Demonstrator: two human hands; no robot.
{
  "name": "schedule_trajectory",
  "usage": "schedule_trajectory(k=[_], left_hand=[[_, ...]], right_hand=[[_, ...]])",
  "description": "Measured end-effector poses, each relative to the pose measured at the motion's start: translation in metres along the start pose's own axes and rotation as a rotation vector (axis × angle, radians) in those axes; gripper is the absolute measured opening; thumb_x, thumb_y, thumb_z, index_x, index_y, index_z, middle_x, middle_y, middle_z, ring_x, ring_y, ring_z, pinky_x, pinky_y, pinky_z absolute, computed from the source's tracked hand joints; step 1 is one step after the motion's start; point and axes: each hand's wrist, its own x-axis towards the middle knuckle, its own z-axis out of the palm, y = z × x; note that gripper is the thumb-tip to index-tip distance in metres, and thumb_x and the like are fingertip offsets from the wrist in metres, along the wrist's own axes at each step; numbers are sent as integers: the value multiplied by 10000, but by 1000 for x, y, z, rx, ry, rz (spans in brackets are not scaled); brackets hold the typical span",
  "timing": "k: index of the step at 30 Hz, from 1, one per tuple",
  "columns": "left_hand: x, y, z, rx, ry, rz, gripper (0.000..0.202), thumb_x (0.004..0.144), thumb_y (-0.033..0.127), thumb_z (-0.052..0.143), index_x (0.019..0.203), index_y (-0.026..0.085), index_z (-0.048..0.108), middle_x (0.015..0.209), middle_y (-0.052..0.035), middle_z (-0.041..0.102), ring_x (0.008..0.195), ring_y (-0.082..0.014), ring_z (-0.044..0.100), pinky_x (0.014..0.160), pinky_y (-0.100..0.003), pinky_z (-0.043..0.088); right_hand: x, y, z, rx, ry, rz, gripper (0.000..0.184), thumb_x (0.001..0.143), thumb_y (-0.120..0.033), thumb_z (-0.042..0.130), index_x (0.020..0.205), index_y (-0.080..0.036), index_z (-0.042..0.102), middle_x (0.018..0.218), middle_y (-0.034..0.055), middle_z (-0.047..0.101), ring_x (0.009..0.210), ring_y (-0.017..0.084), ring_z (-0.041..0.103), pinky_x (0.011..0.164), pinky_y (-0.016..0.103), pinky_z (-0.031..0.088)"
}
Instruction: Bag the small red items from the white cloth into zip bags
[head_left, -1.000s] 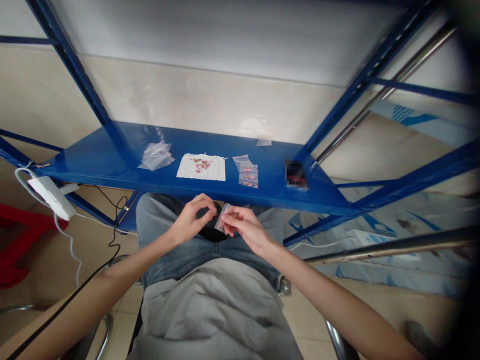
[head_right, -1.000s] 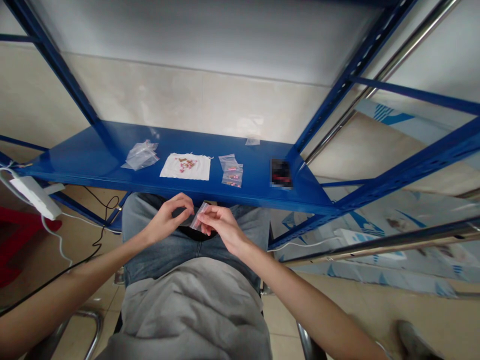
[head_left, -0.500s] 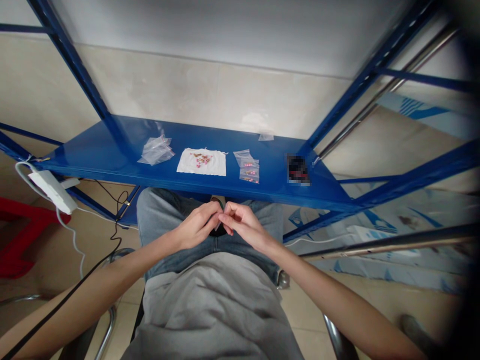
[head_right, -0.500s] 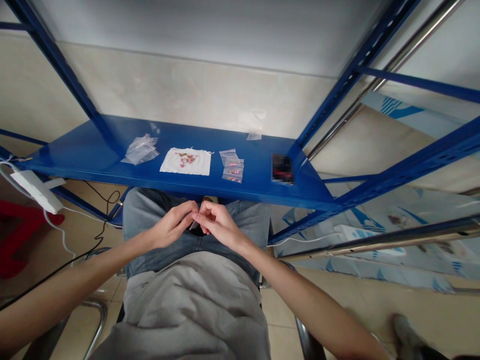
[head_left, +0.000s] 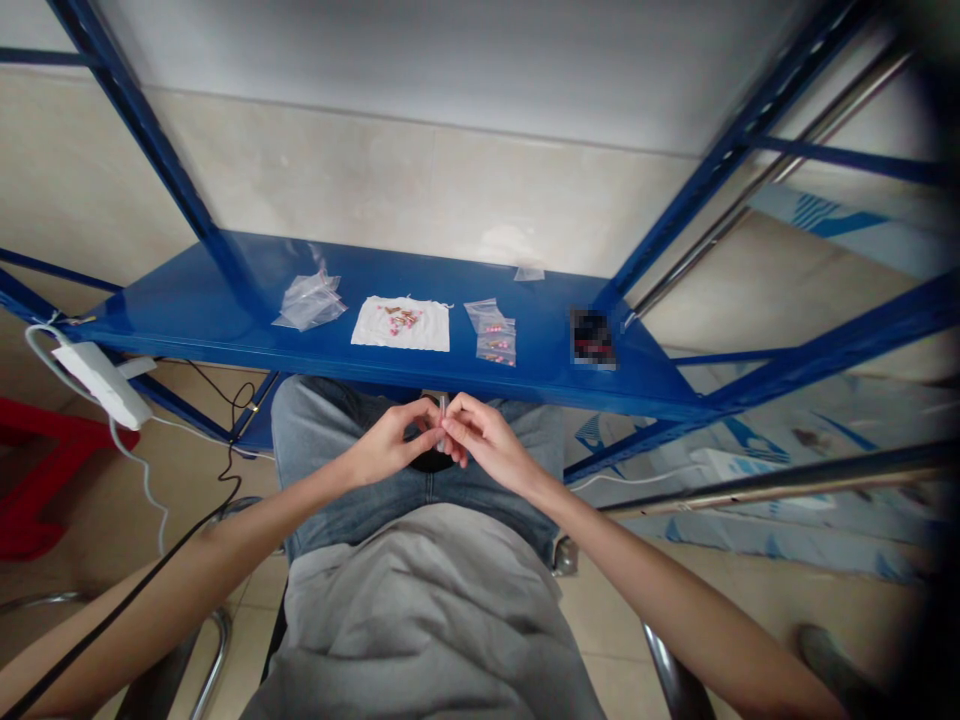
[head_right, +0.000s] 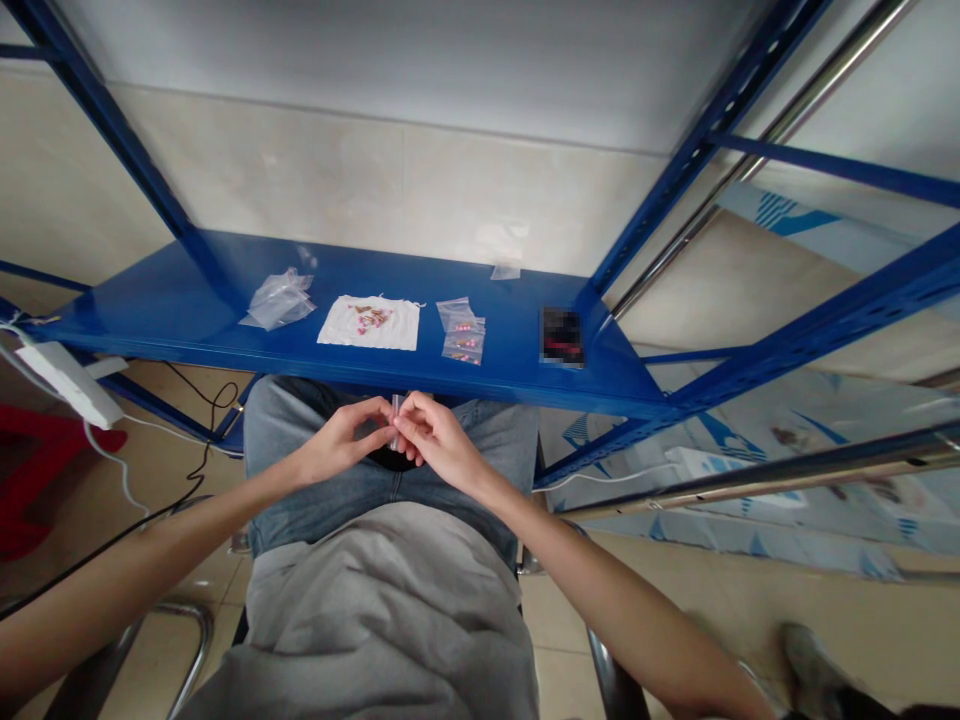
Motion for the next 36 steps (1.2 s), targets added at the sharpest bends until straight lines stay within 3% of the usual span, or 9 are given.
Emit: schedule_trajectory(k=[7, 13, 16, 21, 26, 31, 36], left_hand=[[2, -7, -4, -294, -10, -99, 349, 920, 474, 584, 914, 133, 655, 860, -87, 674, 828, -198, 646, 826, -337, 486], [3, -11, -6, -295, 11, -120, 376, 900, 497, 605, 896, 125, 661, 839, -84, 684, 786, -180, 642, 777, -306, 482], [2, -8, -4, -187, 21, -96, 364, 924, 480, 570, 866, 130, 651, 810, -73, 678, 755, -164, 627, 747, -287, 478], [-2, 2, 0, 37, 7, -62, 298, 956, 367, 515, 769, 152, 600, 700, -32, 654, 671, -134, 589, 682, -248, 450], [-4, 4, 1, 156, -8, -34, 209, 901, 228, 520, 722, 158, 603, 684, -15, 661, 646, -125, 573, 661, -233, 424], [-9, -2, 7, 469, 160, -71, 204, 826, 189, 547, 623, 180, 546, 600, 11, 584, 567, -118, 498, 591, -236, 350], [-12, -8, 9, 698, 174, -26, 176, 788, 176, 586, 622, 193, 531, 601, 1, 575, 575, -139, 501, 583, -261, 288]], right_hand=[[0, -1, 1, 16, 47, 14, 278, 933, -491, 564, 931, -224, 486, 745, -7, 627, 575, 117, 585, 457, 200, 444], [2, 0, 0, 25, 58, 25, 300, 916, -509, 579, 939, -218, 508, 743, 1, 645, 573, 126, 602, 445, 206, 455], [1, 1, 2, 7, 74, 29, 325, 899, -523, 599, 911, -207, 526, 721, 4, 655, 550, 122, 596, 439, 205, 441], [0, 3, 8, 15, -11, 66, 336, 938, -510, 544, 833, -191, 527, 709, 17, 662, 550, 120, 614, 455, 205, 451], [2, 6, 8, 10, -21, 66, 342, 941, -499, 522, 785, -195, 519, 670, 14, 651, 523, 120, 594, 444, 208, 434], [3, 7, 11, -76, -3, 12, 261, 916, -368, 558, 725, -194, 519, 627, -2, 604, 531, 112, 557, 504, 226, 456], [7, 16, 11, -194, 9, 4, 155, 847, -196, 527, 691, -193, 534, 611, -9, 590, 527, 123, 570, 506, 229, 453]])
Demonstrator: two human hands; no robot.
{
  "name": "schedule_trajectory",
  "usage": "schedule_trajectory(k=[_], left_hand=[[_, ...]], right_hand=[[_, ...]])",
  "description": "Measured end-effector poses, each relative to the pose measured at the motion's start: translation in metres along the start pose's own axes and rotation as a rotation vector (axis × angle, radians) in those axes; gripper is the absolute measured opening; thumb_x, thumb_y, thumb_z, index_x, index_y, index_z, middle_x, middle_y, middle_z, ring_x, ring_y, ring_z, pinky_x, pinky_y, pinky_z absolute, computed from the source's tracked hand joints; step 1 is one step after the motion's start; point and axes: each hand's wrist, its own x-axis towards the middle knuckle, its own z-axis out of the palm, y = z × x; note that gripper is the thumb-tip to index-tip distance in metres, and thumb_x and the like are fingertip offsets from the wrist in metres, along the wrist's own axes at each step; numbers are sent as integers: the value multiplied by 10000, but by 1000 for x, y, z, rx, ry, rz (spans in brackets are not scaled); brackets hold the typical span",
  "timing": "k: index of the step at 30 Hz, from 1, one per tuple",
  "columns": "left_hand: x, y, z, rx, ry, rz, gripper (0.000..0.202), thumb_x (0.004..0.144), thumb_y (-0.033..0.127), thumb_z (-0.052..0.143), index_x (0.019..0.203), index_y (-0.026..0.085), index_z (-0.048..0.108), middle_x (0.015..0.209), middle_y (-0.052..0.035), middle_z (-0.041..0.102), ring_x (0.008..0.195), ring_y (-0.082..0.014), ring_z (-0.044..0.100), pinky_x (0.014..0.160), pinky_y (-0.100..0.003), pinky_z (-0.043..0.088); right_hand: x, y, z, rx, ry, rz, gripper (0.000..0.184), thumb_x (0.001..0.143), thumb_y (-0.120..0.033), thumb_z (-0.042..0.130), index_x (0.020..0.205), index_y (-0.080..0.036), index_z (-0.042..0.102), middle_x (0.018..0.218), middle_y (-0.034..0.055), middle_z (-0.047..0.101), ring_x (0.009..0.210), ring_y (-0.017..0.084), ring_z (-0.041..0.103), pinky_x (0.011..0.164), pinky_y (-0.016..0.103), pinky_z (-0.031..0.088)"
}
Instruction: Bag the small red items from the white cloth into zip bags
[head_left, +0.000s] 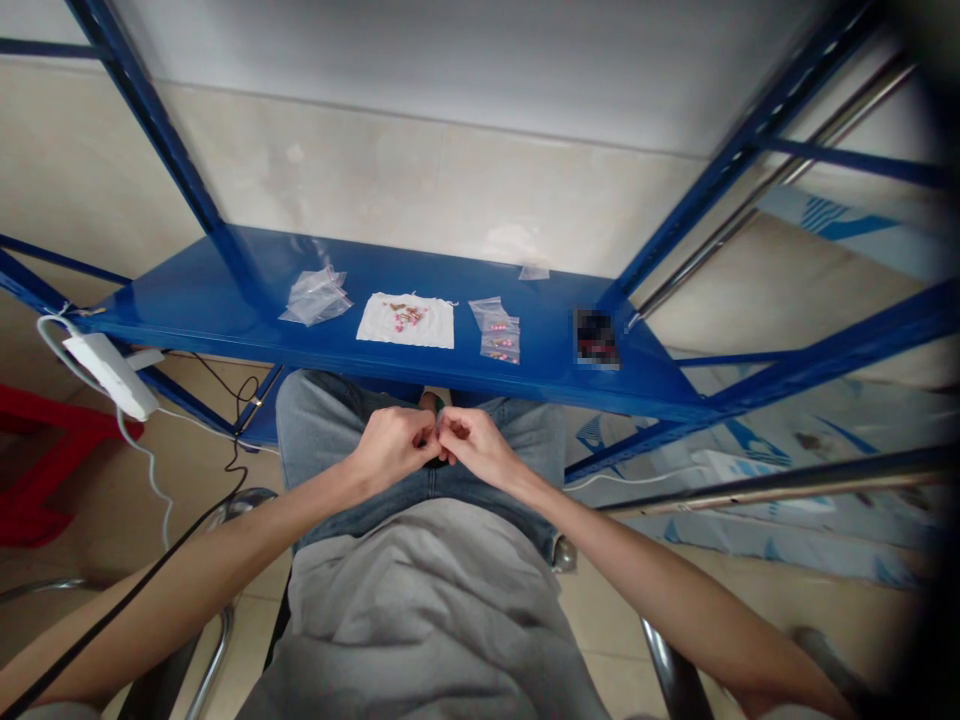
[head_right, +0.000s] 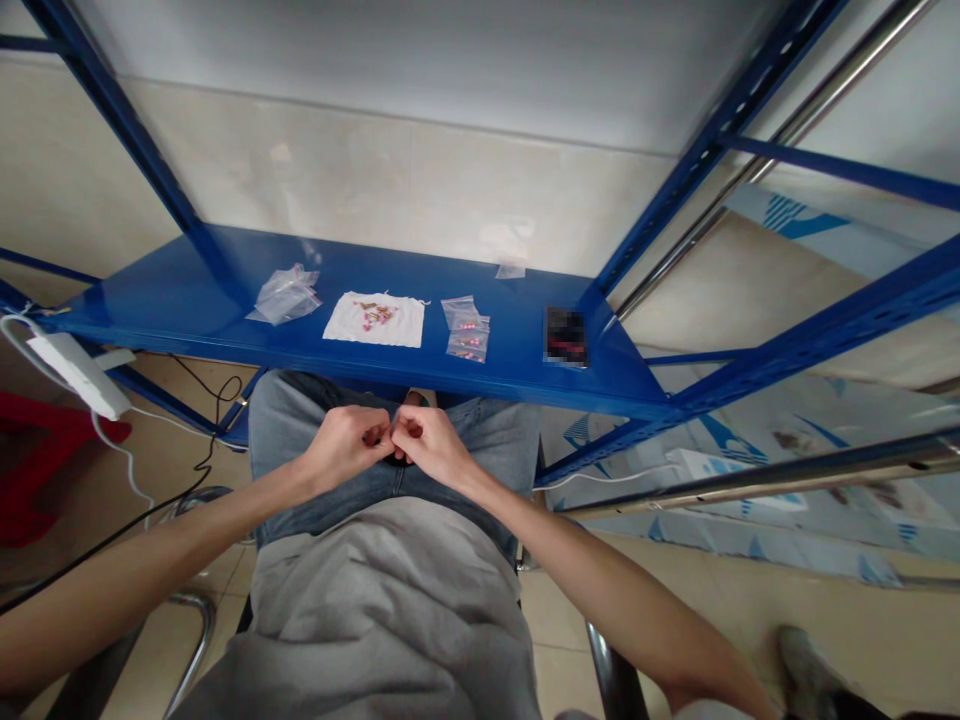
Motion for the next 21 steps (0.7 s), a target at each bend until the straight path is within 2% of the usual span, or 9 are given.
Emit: schedule_trajectory(k=[3, 6, 8, 10, 13, 17, 21], left_hand=[[3, -4, -3, 70, 69, -2, 166, 787, 167, 588, 632, 199, 538, 601, -4, 575, 570, -147, 492, 590, -271, 270], [5, -5, -7, 111, 109, -7, 178, 808, 176, 579, 635, 202, 544, 599, -7, 571, 561, -148, 484, 600, -270, 284], [4, -4, -8, 124, 90, 26, 172, 827, 184, 568, 656, 204, 562, 615, -13, 580, 576, -153, 498, 612, -269, 302], [3, -3, -6, 131, 58, 63, 152, 846, 194, 558, 698, 205, 585, 638, -20, 596, 599, -158, 519, 623, -268, 317], [2, -3, -2, 188, 59, 83, 158, 856, 218, 557, 702, 201, 589, 620, -23, 589, 592, -159, 518, 622, -274, 322], [2, -4, 0, 296, 105, 75, 174, 828, 194, 544, 657, 194, 573, 585, -16, 576, 562, -153, 497, 618, -278, 327], [1, 1, 1, 302, 90, 116, 165, 830, 195, 531, 673, 195, 579, 589, 0, 589, 554, -149, 508, 601, -277, 324]], right_hand=[[1, 5, -4, -96, 61, 3, 167, 812, -153, 528, 651, -197, 511, 586, -8, 587, 539, 137, 595, 508, 225, 428], [0, 7, -6, -150, 102, 4, 212, 837, -177, 524, 631, -205, 482, 552, -12, 570, 529, 140, 590, 511, 227, 404], [-1, 7, -5, -164, 111, -4, 159, 861, -213, 530, 704, -212, 500, 582, -16, 585, 535, 138, 581, 519, 230, 403], [-1, 8, -4, -181, 112, -8, 52, 863, -246, 562, 861, -225, 514, 675, -18, 622, 562, 139, 585, 526, 232, 407], [1, 11, -2, -214, 135, 22, 170, 878, -240, 528, 1028, -246, 449, 777, -23, 630, 555, 131, 570, 518, 234, 400], [3, 14, -3, -317, 176, 24, 240, 844, -149, 469, 1050, -244, 391, 730, -50, 576, 568, 138, 564, 556, 244, 405], [-2, 9, -2, -411, 163, -37, 330, 836, -188, 533, 1128, -231, 385, 764, -42, 588, 655, 162, 602, 635, 274, 429]])
